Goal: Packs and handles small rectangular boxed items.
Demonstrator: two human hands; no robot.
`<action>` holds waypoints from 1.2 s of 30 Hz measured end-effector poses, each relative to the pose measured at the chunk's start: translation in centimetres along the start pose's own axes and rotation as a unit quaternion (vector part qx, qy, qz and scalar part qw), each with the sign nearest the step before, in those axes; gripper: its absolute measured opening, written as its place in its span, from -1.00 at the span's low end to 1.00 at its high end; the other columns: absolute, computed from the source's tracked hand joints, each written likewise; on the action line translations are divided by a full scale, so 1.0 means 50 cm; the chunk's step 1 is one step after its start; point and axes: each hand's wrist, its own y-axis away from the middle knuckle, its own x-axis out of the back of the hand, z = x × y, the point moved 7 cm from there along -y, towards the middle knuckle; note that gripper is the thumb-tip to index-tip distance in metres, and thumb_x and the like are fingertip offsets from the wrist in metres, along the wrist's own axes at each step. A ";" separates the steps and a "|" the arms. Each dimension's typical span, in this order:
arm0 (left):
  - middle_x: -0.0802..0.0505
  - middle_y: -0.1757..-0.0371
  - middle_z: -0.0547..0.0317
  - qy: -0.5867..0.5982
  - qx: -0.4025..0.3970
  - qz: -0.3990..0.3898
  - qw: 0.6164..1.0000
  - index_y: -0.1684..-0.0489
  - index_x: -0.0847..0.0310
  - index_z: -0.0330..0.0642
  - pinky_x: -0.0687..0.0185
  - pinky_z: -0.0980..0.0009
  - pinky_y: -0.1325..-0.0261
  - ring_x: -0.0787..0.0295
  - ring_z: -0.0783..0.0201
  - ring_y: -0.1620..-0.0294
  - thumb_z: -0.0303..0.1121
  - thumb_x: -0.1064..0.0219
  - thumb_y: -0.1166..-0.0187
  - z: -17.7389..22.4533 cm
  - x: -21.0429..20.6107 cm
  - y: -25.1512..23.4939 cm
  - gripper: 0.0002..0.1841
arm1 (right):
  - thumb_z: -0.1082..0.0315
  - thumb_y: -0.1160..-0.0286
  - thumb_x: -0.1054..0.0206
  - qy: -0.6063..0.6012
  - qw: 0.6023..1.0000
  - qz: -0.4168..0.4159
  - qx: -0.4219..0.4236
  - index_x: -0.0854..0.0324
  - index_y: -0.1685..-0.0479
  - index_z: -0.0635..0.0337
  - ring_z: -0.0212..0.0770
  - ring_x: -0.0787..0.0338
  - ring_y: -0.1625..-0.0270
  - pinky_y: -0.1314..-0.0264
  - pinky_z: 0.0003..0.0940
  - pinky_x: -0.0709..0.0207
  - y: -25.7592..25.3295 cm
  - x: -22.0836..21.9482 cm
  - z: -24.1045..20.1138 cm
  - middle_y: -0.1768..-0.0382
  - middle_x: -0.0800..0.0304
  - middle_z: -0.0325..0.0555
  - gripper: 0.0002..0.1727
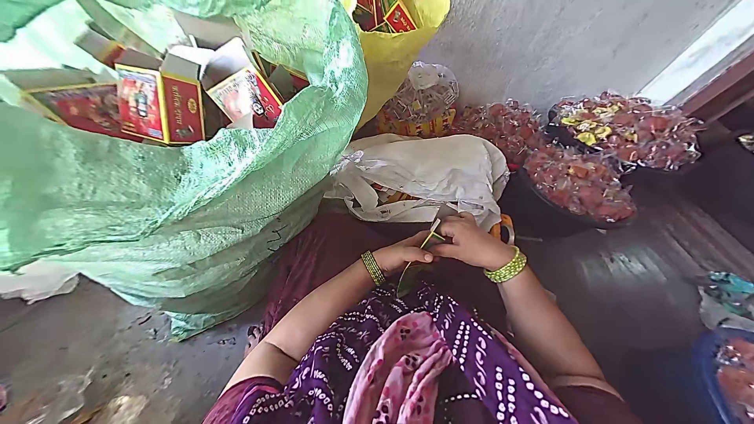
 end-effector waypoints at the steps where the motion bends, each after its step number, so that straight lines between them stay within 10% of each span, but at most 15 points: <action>1: -0.81 -0.16 0.26 0.002 -0.019 0.014 1.000 -0.58 -0.18 -0.14 -0.73 0.33 -0.24 -0.78 0.38 -0.13 -0.13 -0.52 -0.34 0.009 0.001 0.001 -0.20 | -0.21 -0.49 -0.40 -0.004 1.000 0.008 0.001 -0.68 0.33 0.23 -0.02 -0.71 0.00 -0.54 0.24 -0.12 0.003 0.001 0.000 0.31 -0.74 0.00 -0.43; 7: -0.90 -0.02 0.03 -0.030 -0.056 0.141 0.988 -0.31 -0.52 -0.37 -0.77 0.14 -0.28 -0.87 0.19 -0.07 -0.36 -0.45 -0.49 0.033 0.061 0.007 -0.55 | -0.17 -0.36 -0.53 -0.026 0.979 0.204 0.010 -0.81 -0.17 -0.01 -0.11 -0.70 -0.35 -0.61 0.21 -0.27 0.029 0.031 0.014 -0.14 -0.85 -0.15 -0.47; 9: -0.90 -0.02 -0.01 -0.020 -0.070 0.193 0.979 -0.33 -0.49 -0.40 -0.79 0.12 -0.29 -0.88 0.14 -0.07 -0.28 -0.47 -0.50 0.038 0.077 0.014 -0.49 | -0.05 -0.30 -0.62 -0.082 0.954 0.287 0.003 -0.62 -0.40 0.14 -0.05 -0.60 -0.50 -0.62 0.07 -0.41 0.039 0.038 0.029 -0.37 -0.70 0.00 -0.30; 13: -0.92 0.07 0.04 -0.021 -0.121 0.236 0.964 -0.29 -0.47 -0.40 -0.84 0.19 -0.17 -0.91 0.20 0.04 -0.23 -0.53 -0.44 0.050 0.083 0.018 -0.44 | 0.29 -0.38 -0.60 -0.348 0.888 0.300 0.000 -0.23 -0.55 0.45 -0.16 -0.86 -0.22 -0.32 -0.22 -0.79 0.036 -0.024 0.044 -0.21 -0.79 0.10 -0.18; 18: -0.78 -0.17 -0.17 -0.117 -0.196 0.250 0.941 -0.74 0.18 -0.34 -0.86 0.09 -0.16 -0.88 0.05 -0.05 -0.30 -0.33 -0.65 0.061 0.081 0.003 -0.20 | 0.24 -0.34 -0.64 -0.331 0.851 0.408 0.009 -0.05 -0.70 0.46 -0.15 -0.82 -0.21 -0.20 -0.26 -0.83 0.044 -0.062 0.038 -0.29 -0.64 0.21 0.01; 22: -0.52 -0.60 -0.20 -0.215 -0.210 0.237 0.924 -0.87 0.27 -0.34 -0.77 0.25 -0.33 -0.77 0.23 -0.29 -0.18 -0.16 -0.77 0.067 0.056 0.005 -0.19 | 0.01 -0.54 -0.47 -0.256 0.878 0.403 0.036 -0.11 -0.77 0.48 -0.10 -0.56 -0.57 -0.61 -0.27 -0.50 0.036 -0.065 0.039 -0.61 -0.40 0.36 -0.02; 25: -0.67 -0.42 -0.17 -0.209 -0.231 0.222 0.924 -0.75 0.04 -0.45 -0.82 0.24 -0.25 -0.83 0.22 -0.17 -0.18 -0.46 -0.57 0.071 0.047 0.008 -0.10 | 0.00 -0.74 -0.23 -0.243 0.891 0.375 0.083 -0.34 -0.65 0.48 -0.14 -0.55 -0.61 -0.70 -0.22 -0.40 0.034 -0.061 0.037 -0.57 -0.52 0.27 -0.26; 28: -0.77 -0.19 -0.07 -0.266 -0.244 0.185 0.914 -0.41 -0.37 -0.46 -0.82 0.26 -0.19 -0.83 0.27 -0.06 -0.26 -0.65 -0.36 0.066 0.033 0.007 -0.28 | -0.02 -0.84 -0.05 -0.251 0.885 0.378 0.104 -0.80 0.08 0.25 -0.48 -0.77 -0.10 -0.31 -0.42 -0.62 0.038 -0.062 0.034 0.09 -0.87 -0.18 -0.46; 30: -0.75 0.00 0.08 -0.277 -0.253 0.177 0.910 -0.17 -0.44 -0.37 -0.80 0.37 -0.07 -0.79 0.38 0.07 -0.30 -0.71 -0.26 0.059 0.030 0.004 -0.39 | -0.12 -0.86 0.06 -0.237 0.887 0.383 0.102 -0.58 0.57 0.10 -0.62 -0.69 0.27 0.08 -0.56 -0.59 0.038 -0.063 0.033 0.53 -0.66 -0.37 -0.35; 32: -0.72 0.09 0.13 -0.280 -0.245 0.182 0.910 -0.02 -0.43 -0.30 -0.78 0.40 0.00 -0.75 0.40 0.15 -0.32 -0.73 -0.21 0.053 0.034 0.004 -0.43 | -0.15 -0.87 0.12 -0.204 0.898 0.381 0.081 -0.54 0.62 0.09 -0.60 -0.67 0.31 0.12 -0.55 -0.56 0.039 -0.062 0.036 0.56 -0.62 -0.33 -0.32; 34: -0.74 0.10 0.12 -0.269 -0.220 0.186 0.919 0.00 -0.40 -0.28 -0.81 0.35 0.01 -0.79 0.36 0.17 -0.35 -0.73 -0.19 0.051 0.039 0.001 -0.43 | -0.02 -0.85 -0.01 -0.191 0.900 0.388 0.059 -0.73 0.37 0.17 -0.46 -0.73 0.00 -0.19 -0.44 -0.57 0.040 -0.057 0.043 0.24 -0.77 -0.13 -0.44; 36: -0.80 0.09 0.06 -0.248 -0.192 0.203 0.928 -0.08 -0.39 -0.31 -0.86 0.27 0.00 -0.85 0.28 0.15 -0.39 -0.75 -0.16 0.052 0.047 -0.001 -0.38 | 0.14 -0.80 -0.15 -0.227 0.889 0.394 0.052 -0.71 -0.27 0.39 -0.21 -0.72 -0.35 -0.48 -0.27 -0.55 0.039 -0.046 0.049 -0.25 -0.78 0.16 -0.53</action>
